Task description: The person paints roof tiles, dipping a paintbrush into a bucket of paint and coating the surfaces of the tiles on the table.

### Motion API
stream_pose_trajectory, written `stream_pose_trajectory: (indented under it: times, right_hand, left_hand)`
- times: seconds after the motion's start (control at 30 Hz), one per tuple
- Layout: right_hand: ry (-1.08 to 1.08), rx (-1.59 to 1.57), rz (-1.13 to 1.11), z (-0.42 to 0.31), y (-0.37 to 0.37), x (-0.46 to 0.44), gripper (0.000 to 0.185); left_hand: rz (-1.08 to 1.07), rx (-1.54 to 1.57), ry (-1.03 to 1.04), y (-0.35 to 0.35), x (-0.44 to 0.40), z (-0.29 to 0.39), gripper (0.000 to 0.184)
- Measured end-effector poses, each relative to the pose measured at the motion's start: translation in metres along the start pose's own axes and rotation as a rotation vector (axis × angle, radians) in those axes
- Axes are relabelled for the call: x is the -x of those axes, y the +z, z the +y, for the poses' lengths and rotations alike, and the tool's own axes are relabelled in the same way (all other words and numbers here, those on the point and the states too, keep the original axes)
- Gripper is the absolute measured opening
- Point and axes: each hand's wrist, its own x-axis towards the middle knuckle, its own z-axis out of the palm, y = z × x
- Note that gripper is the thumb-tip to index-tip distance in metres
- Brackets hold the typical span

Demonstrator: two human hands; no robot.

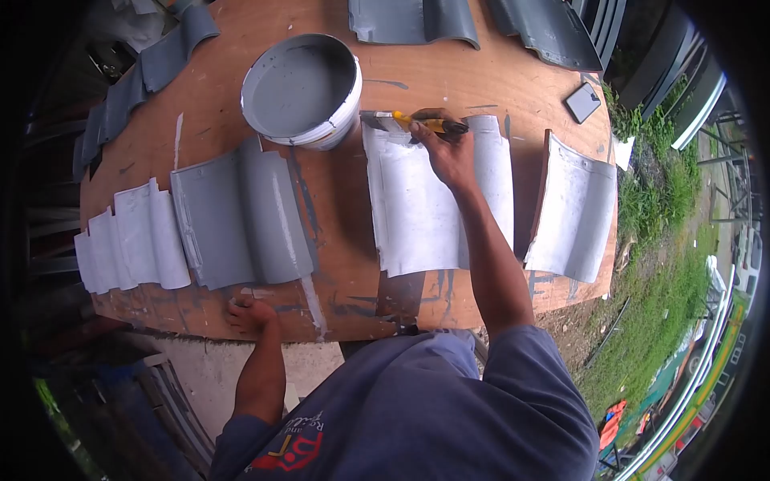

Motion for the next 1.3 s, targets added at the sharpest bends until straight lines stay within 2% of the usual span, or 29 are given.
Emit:
stream_pose_trajectory:
  times: [0.1,0.17,0.23,0.3,0.43,0.5,0.57,0.67,0.77,0.8,0.9,1.03,1.1,1.17,1.3]
  right_hand:
    - [-0.118,-0.086,-0.043,0.004,0.001,-0.006,0.018]
    - [-0.332,0.428,-0.036,0.009,-0.010,-0.007,0.021]
    - [-0.382,0.439,-0.004,0.013,-0.010,-0.008,0.023]
    - [-0.379,0.617,0.046,0.011,-0.010,-0.007,0.021]
    - [-0.401,0.436,0.045,-0.020,0.011,0.005,0.020]
    - [-0.314,0.319,0.031,-0.013,0.016,0.002,0.020]
    - [-0.361,0.359,0.071,-0.011,0.012,-0.003,0.021]
    - [-0.052,0.158,0.107,-0.022,0.012,-0.001,0.021]
    - [-0.109,0.108,0.109,0.000,0.021,0.002,0.020]
    - [-0.190,0.314,0.125,0.000,0.017,0.000,0.021]
    - [-0.164,0.389,0.153,-0.005,0.011,0.000,0.021]
    - [-0.157,0.166,0.121,-0.006,0.017,0.003,0.020]
    - [-0.384,0.417,0.139,-0.006,0.015,-0.004,0.019]
    - [-0.349,0.436,0.154,-0.008,0.013,-0.003,0.018]
    - [-0.250,0.230,0.093,-0.008,0.017,0.006,0.018]
  left_hand:
    - [0.022,-0.032,0.000,0.000,-0.006,0.012,0.049]
    - [0.030,-0.033,0.005,0.000,0.001,0.005,0.048]
    - [0.026,-0.029,0.022,-0.002,0.003,0.001,0.049]
    - [0.022,-0.027,0.028,-0.002,0.002,0.000,0.049]
    - [0.002,-0.060,-0.021,-0.002,0.001,0.004,0.049]
    - [-0.015,-0.052,-0.032,-0.005,0.000,0.005,0.049]
    - [-0.041,-0.061,-0.044,-0.006,0.000,0.006,0.050]
    - [-0.003,-0.023,-0.008,-0.002,0.001,0.003,0.051]
    - [-0.002,-0.070,-0.022,-0.002,0.002,0.005,0.051]
    - [-0.004,-0.071,-0.016,-0.003,0.002,0.003,0.051]
    - [-0.045,-0.086,-0.039,0.001,-0.003,0.003,0.052]
    - [-0.018,-0.033,-0.028,0.003,-0.002,-0.001,0.053]
    - [-0.032,-0.024,-0.038,0.002,0.000,0.001,0.052]
    - [-0.010,0.007,-0.003,0.003,-0.001,-0.001,0.051]
    - [0.012,-0.050,-0.004,0.004,0.000,-0.001,0.049]
